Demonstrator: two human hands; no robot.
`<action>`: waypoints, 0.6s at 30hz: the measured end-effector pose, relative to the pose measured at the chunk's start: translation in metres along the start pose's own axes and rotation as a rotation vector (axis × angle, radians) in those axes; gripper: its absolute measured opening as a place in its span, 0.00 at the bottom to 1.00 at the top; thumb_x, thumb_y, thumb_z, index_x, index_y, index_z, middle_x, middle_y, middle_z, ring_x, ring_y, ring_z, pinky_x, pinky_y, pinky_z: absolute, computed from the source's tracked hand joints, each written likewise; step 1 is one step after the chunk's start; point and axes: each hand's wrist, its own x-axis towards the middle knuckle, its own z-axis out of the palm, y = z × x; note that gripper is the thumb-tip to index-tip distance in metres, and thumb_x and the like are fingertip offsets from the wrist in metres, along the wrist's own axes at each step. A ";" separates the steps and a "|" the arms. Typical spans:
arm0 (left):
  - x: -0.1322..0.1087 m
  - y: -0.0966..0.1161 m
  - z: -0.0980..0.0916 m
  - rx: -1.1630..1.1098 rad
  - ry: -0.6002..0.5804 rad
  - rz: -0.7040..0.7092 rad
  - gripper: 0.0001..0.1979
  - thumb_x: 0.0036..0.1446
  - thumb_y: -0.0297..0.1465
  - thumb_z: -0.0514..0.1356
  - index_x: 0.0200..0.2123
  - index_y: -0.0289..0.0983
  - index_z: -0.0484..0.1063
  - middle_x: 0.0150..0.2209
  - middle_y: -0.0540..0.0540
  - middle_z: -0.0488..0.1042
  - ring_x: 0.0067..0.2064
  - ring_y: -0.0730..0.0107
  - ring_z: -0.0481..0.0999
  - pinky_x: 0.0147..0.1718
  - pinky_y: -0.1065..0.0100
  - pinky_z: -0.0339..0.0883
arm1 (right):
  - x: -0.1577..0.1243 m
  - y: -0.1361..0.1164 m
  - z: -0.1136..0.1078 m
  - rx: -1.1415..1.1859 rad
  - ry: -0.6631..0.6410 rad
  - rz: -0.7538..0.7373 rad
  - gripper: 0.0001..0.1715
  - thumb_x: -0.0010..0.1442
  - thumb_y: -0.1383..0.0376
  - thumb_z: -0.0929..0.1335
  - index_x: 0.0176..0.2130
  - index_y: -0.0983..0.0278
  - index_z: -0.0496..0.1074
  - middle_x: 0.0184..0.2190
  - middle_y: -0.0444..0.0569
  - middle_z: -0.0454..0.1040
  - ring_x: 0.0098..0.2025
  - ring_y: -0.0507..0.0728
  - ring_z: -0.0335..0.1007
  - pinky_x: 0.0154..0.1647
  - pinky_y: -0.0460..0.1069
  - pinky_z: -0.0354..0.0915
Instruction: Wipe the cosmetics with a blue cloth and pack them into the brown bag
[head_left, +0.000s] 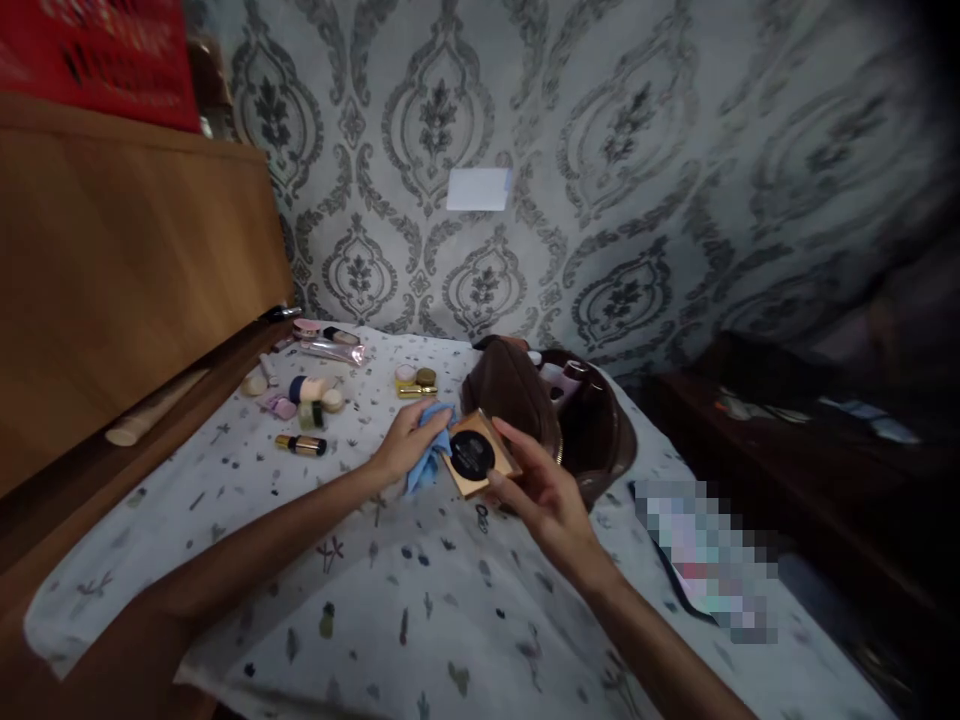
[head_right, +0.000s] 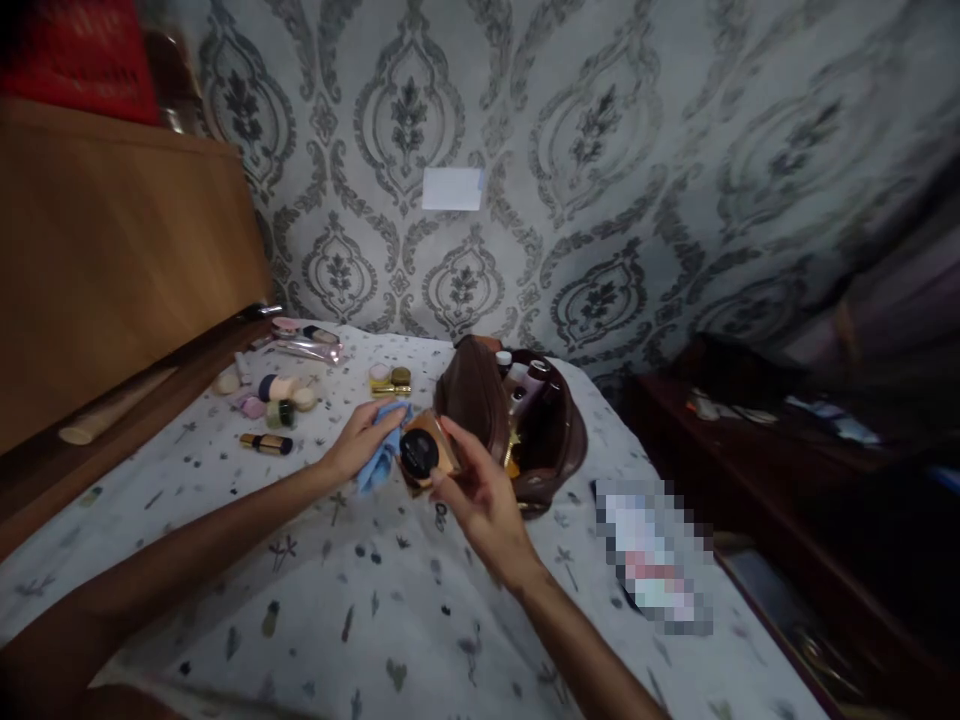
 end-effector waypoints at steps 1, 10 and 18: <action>0.005 0.008 0.004 0.038 -0.019 0.039 0.18 0.60 0.46 0.57 0.29 0.37 0.65 0.26 0.52 0.64 0.30 0.72 0.65 0.30 0.72 0.60 | 0.000 -0.009 -0.006 -0.025 0.033 -0.008 0.36 0.55 0.55 0.74 0.61 0.58 0.67 0.60 0.54 0.70 0.44 0.60 0.75 0.36 0.52 0.76; 0.046 0.053 0.051 0.605 -0.119 0.591 0.08 0.66 0.32 0.53 0.43 0.36 0.69 0.36 0.46 0.73 0.39 0.66 0.72 0.37 0.68 0.64 | 0.011 -0.043 -0.087 -0.402 0.321 -0.133 0.41 0.55 0.49 0.71 0.63 0.58 0.61 0.53 0.55 0.74 0.42 0.63 0.77 0.38 0.57 0.76; 0.074 0.073 0.092 1.190 -0.641 0.809 0.12 0.64 0.33 0.56 0.37 0.34 0.77 0.38 0.40 0.78 0.43 0.60 0.75 0.33 0.67 0.64 | 0.012 -0.046 -0.106 -1.122 0.232 -0.083 0.30 0.60 0.64 0.63 0.61 0.67 0.63 0.45 0.55 0.79 0.41 0.62 0.77 0.42 0.54 0.70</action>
